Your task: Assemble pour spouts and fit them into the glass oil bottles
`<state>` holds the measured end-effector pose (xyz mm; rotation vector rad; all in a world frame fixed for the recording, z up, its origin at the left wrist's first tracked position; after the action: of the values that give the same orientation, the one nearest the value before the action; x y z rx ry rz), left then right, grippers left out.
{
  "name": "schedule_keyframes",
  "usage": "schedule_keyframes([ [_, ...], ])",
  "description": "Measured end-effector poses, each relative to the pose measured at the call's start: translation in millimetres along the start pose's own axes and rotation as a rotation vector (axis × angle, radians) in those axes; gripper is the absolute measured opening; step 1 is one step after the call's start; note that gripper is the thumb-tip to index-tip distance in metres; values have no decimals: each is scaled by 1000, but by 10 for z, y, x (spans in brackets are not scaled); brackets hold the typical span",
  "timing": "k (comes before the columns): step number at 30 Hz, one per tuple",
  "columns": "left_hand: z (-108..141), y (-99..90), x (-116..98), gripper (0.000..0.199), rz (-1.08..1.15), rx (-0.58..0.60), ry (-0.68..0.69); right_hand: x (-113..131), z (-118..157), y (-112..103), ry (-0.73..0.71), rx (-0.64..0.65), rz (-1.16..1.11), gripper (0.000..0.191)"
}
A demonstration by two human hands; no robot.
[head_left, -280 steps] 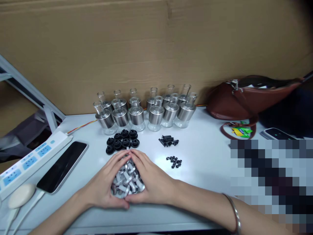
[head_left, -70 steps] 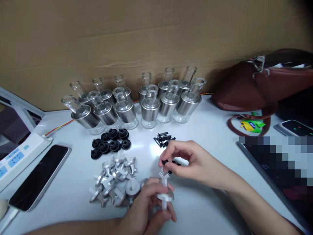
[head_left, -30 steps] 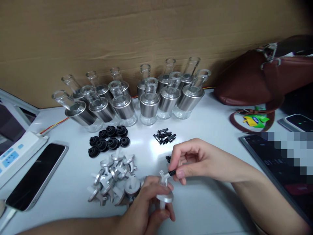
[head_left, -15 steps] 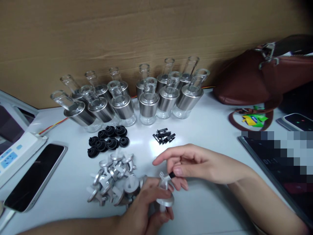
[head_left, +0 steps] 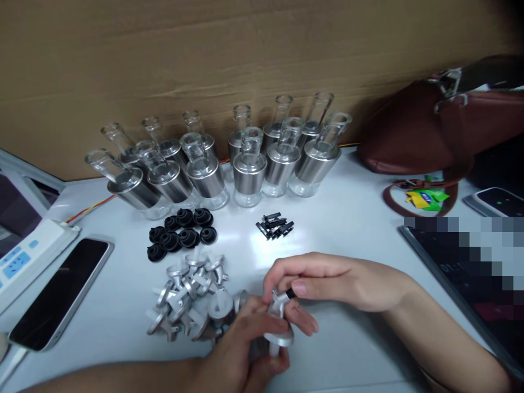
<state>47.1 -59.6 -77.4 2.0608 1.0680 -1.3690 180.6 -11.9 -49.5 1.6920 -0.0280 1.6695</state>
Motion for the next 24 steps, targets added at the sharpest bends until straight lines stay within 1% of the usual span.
schedule_keyframes([
  [5, 3, 24, 14, 39, 80, 38, -10, -9, 14, 5, -1, -5, 36, 30],
  [10, 57, 11, 33, 38, -13, 39, 10, -15, 22, 21, -25, 11, 59, 29],
  [14, 137, 0, 84, 37, -41, -4, -41, 1, 24, 33, -35, 17, 83, 30],
  [19, 133, 4, 53, 35, -57, 2, 7, 35, 14, 48, -43, 12, 97, 29],
  [21, 98, -6, 39, 34, -44, -17, 3, 28, 0, 40, -45, -16, 69, 29],
  [24, 37, -3, 26, 33, 51, -21, -20, -1, -19, -1, -51, -104, 44, 31],
])
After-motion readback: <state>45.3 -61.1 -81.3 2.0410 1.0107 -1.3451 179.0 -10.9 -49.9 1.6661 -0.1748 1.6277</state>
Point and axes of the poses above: each hand's wrist, its own z-axis away from the middle knuckle, its own y-axis out of the palm, x = y × z, the point moved 5 cm from there along -z, towards the middle knuckle, and after that the axes turned 1 degree about -x, right-handed, at the moved point
